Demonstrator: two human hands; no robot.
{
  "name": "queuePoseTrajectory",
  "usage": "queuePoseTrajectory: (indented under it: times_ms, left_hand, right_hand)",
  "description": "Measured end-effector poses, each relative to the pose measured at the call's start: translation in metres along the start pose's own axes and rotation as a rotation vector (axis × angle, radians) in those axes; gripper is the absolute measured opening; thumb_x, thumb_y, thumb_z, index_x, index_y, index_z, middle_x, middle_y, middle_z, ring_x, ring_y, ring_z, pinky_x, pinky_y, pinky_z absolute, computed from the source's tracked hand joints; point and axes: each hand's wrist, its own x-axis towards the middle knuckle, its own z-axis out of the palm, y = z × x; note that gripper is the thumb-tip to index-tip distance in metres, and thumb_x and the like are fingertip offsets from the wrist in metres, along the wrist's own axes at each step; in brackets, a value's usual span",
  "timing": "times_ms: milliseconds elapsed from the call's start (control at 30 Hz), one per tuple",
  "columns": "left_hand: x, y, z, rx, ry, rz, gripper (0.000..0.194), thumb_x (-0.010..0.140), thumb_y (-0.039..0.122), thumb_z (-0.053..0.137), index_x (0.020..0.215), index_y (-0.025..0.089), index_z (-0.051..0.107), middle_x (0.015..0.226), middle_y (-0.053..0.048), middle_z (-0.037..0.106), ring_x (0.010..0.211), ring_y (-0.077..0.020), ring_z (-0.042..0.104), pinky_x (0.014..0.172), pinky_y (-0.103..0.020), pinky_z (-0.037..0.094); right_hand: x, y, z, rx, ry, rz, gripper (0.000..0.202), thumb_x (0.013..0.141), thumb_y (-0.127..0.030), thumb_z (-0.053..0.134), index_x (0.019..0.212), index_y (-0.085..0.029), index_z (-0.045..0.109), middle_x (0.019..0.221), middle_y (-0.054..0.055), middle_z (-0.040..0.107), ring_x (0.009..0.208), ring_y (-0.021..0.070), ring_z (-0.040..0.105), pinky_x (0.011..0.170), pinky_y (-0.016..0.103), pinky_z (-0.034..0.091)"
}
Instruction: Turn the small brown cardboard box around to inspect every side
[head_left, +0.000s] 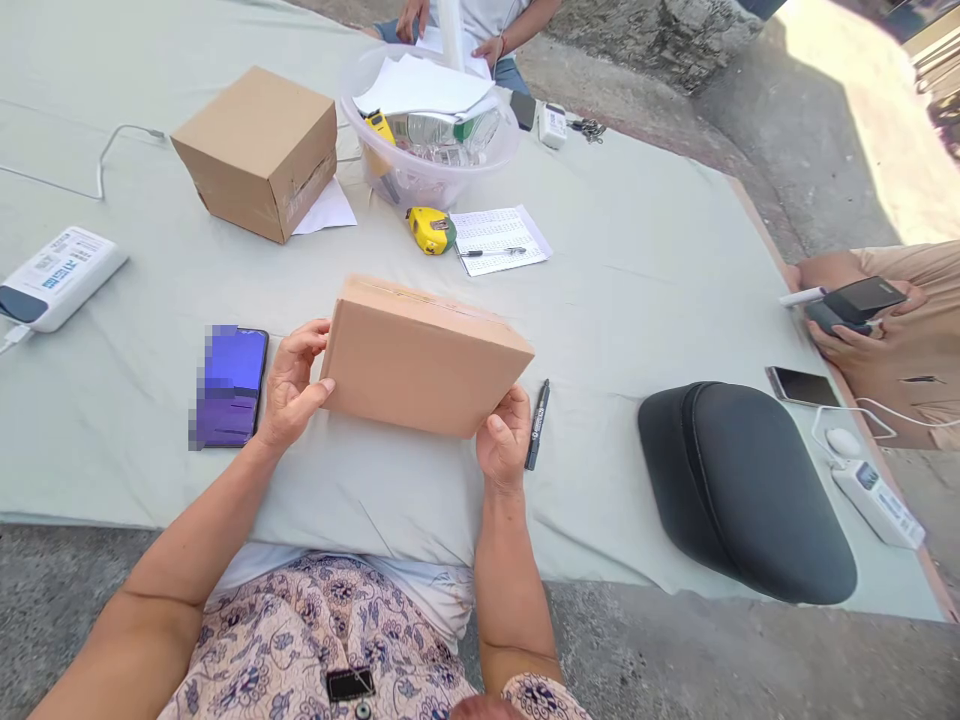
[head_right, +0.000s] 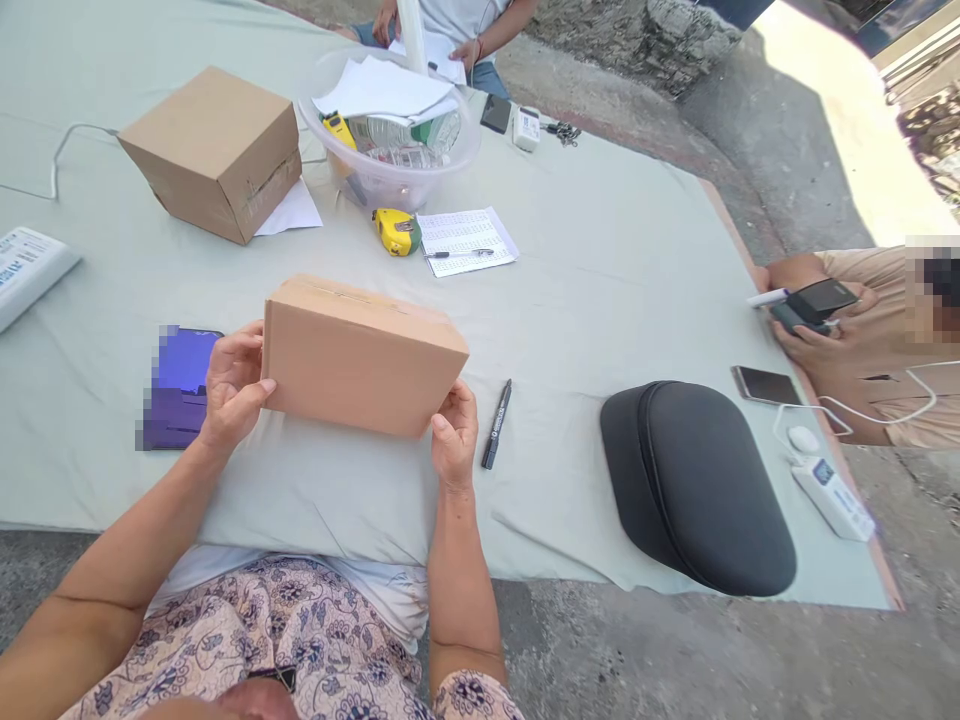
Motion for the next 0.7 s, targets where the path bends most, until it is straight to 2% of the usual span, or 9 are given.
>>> queuePoseTrajectory:
  times_ms: [133,233,333,433,500,700]
  left_hand:
    - [0.0,0.0,0.001,0.059,0.017,-0.007,0.058,0.084,0.044,0.076,0.137,0.035,0.053,0.137,-0.01,0.06,0.129,-0.029,0.059,0.105,-0.047,0.053]
    - [-0.001,0.002,0.0,0.121,-0.011,-0.038,0.068,0.084,0.05,0.075,0.145,0.033,0.051,0.14,-0.011,0.057,0.133,-0.0304,0.055,0.105,-0.045,0.052]
    - [0.0,0.005,0.001,0.108,-0.006,-0.04,0.055,0.083,0.051,0.074,0.132,0.03,0.062,0.131,-0.01,0.059,0.128,-0.0294,0.056,0.102,-0.043,0.053]
    - [0.001,0.008,0.005,0.012,0.104,-0.03,0.037,0.088,0.058,0.066,0.108,0.027,0.069,0.111,-0.007,0.064,0.114,-0.026,0.062,0.096,-0.041,0.054]
    - [0.003,0.01,0.008,-0.031,0.182,-0.065,0.041,0.09,0.064,0.061,0.098,0.025,0.069,0.105,-0.007,0.065,0.106,-0.0241,0.063,0.092,-0.039,0.054]
    - [0.004,0.012,0.007,-0.011,0.291,-0.252,0.052,0.087,0.072,0.06,0.1,0.023,0.072,0.098,-0.006,0.068,0.092,-0.0206,0.065,0.08,-0.033,0.053]
  right_hand:
    - [0.001,0.002,-0.002,0.009,-0.013,-0.025,0.059,0.071,-0.064,0.077,0.12,-0.032,0.067,0.102,0.002,0.069,0.094,0.0222,0.065,0.083,0.037,0.053]
    - [0.0,0.0,-0.001,-0.001,-0.027,-0.035,0.059,0.073,-0.07,0.073,0.117,-0.031,0.069,0.103,0.003,0.07,0.095,0.023,0.067,0.084,0.038,0.055]
    - [-0.001,-0.002,0.001,-0.006,-0.018,-0.049,0.065,0.076,-0.076,0.068,0.12,-0.029,0.068,0.115,0.007,0.071,0.111,0.0272,0.067,0.092,0.043,0.055]
    - [-0.002,-0.002,0.002,-0.023,0.013,-0.055,0.067,0.079,-0.08,0.061,0.122,-0.028,0.068,0.124,0.008,0.071,0.121,0.0288,0.064,0.1,0.046,0.053]
    - [-0.003,-0.001,0.003,-0.027,0.025,-0.037,0.064,0.081,-0.079,0.06,0.119,-0.028,0.069,0.122,0.008,0.072,0.118,0.028,0.066,0.099,0.045,0.053]
    - [-0.002,-0.001,0.005,-0.03,0.047,-0.02,0.059,0.082,-0.075,0.062,0.112,-0.025,0.072,0.112,0.006,0.075,0.106,0.0252,0.069,0.09,0.041,0.056]
